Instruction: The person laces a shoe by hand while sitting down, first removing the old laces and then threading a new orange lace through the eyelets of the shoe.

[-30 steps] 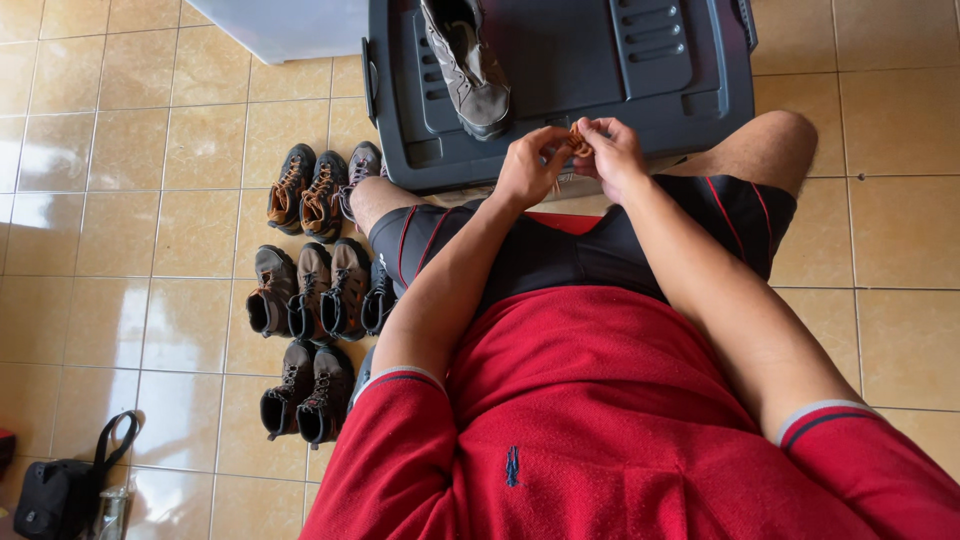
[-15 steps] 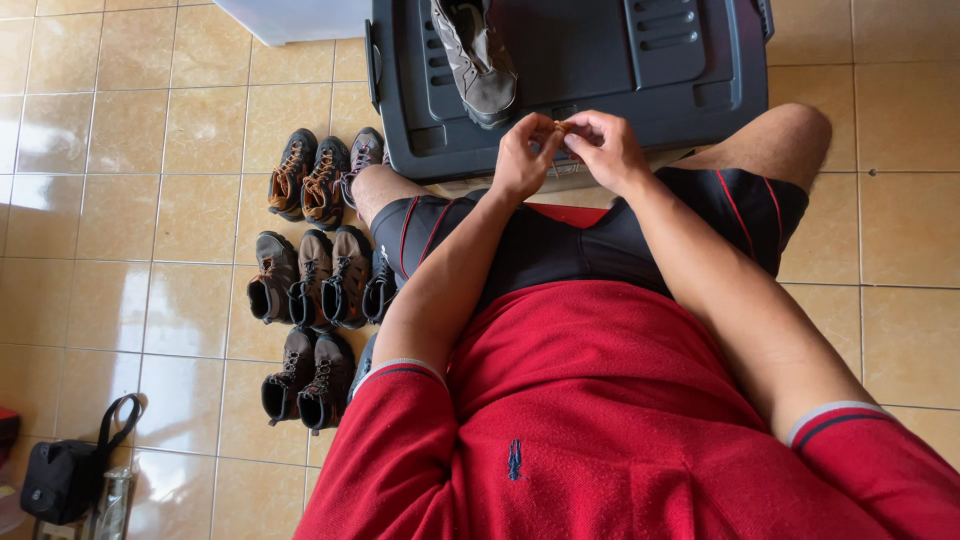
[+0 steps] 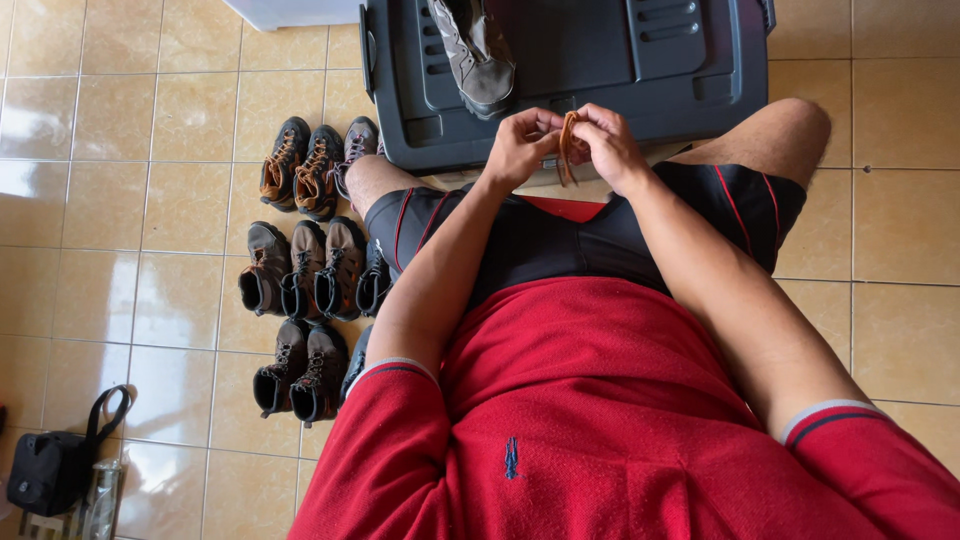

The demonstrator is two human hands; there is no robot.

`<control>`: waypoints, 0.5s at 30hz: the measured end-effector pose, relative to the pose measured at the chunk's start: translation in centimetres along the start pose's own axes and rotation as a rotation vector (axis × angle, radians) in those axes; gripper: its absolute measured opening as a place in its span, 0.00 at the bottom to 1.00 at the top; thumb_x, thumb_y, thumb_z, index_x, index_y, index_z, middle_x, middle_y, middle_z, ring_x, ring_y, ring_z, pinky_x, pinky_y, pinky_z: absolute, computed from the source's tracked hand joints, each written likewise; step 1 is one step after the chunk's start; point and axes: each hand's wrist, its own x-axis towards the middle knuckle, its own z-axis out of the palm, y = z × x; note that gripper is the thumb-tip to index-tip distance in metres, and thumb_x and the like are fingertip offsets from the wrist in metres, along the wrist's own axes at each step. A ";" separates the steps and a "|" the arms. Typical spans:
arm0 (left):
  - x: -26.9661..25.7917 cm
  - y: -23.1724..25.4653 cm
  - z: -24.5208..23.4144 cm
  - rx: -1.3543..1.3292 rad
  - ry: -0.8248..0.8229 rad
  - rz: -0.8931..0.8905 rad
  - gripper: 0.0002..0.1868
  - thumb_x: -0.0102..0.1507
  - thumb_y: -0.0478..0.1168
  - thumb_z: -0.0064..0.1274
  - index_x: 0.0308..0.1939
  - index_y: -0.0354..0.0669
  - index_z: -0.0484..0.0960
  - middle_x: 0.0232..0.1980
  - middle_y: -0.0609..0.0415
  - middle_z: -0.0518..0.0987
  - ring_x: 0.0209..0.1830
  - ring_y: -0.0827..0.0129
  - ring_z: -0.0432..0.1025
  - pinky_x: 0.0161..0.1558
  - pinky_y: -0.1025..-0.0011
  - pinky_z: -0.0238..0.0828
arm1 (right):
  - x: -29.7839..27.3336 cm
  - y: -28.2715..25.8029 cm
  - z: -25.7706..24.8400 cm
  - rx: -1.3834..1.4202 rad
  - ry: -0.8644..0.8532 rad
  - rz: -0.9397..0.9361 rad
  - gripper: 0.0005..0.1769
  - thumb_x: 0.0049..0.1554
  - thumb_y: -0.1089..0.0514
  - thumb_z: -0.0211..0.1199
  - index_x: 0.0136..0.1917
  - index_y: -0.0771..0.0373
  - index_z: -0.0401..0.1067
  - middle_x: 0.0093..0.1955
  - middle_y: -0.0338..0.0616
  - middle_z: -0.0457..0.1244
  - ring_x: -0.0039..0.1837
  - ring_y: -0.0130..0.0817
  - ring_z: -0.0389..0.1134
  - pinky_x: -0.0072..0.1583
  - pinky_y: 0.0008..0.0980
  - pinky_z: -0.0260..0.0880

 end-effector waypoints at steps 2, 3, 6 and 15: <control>0.2 -0.1 -0.1 -0.013 -0.014 0.013 0.08 0.62 0.36 0.68 0.45 0.40 0.90 0.34 0.56 0.83 0.34 0.72 0.82 0.28 0.77 0.82 | -0.1 -0.6 -0.1 0.064 0.015 -0.005 0.06 0.63 0.60 0.59 0.47 0.61 0.77 0.33 0.46 0.66 0.36 0.28 0.72 0.42 0.24 0.74; 0.4 -0.1 -0.2 0.007 0.001 0.030 0.09 0.64 0.35 0.62 0.47 0.42 0.91 0.34 0.55 0.85 0.34 0.74 0.81 0.31 0.75 0.81 | 0.0 -0.6 -0.3 0.018 0.021 -0.042 0.06 0.63 0.61 0.60 0.45 0.61 0.76 0.32 0.45 0.66 0.36 0.28 0.71 0.41 0.25 0.72; 0.2 1.1 -0.4 -0.047 -0.006 0.081 0.12 0.68 0.38 0.55 0.53 0.40 0.88 0.40 0.49 0.88 0.40 0.72 0.82 0.42 0.73 0.83 | -0.2 -1.0 -0.4 -0.076 0.028 -0.077 0.07 0.64 0.61 0.60 0.42 0.59 0.74 0.32 0.40 0.65 0.36 0.25 0.66 0.40 0.26 0.67; -1.5 3.9 0.3 0.185 0.028 0.191 0.05 0.66 0.36 0.63 0.45 0.41 0.85 0.43 0.57 0.88 0.40 0.77 0.81 0.40 0.79 0.80 | 0.2 0.4 -0.8 -0.311 0.091 -0.156 0.05 0.62 0.64 0.68 0.44 0.58 0.75 0.40 0.34 0.69 0.41 0.20 0.66 0.44 0.24 0.66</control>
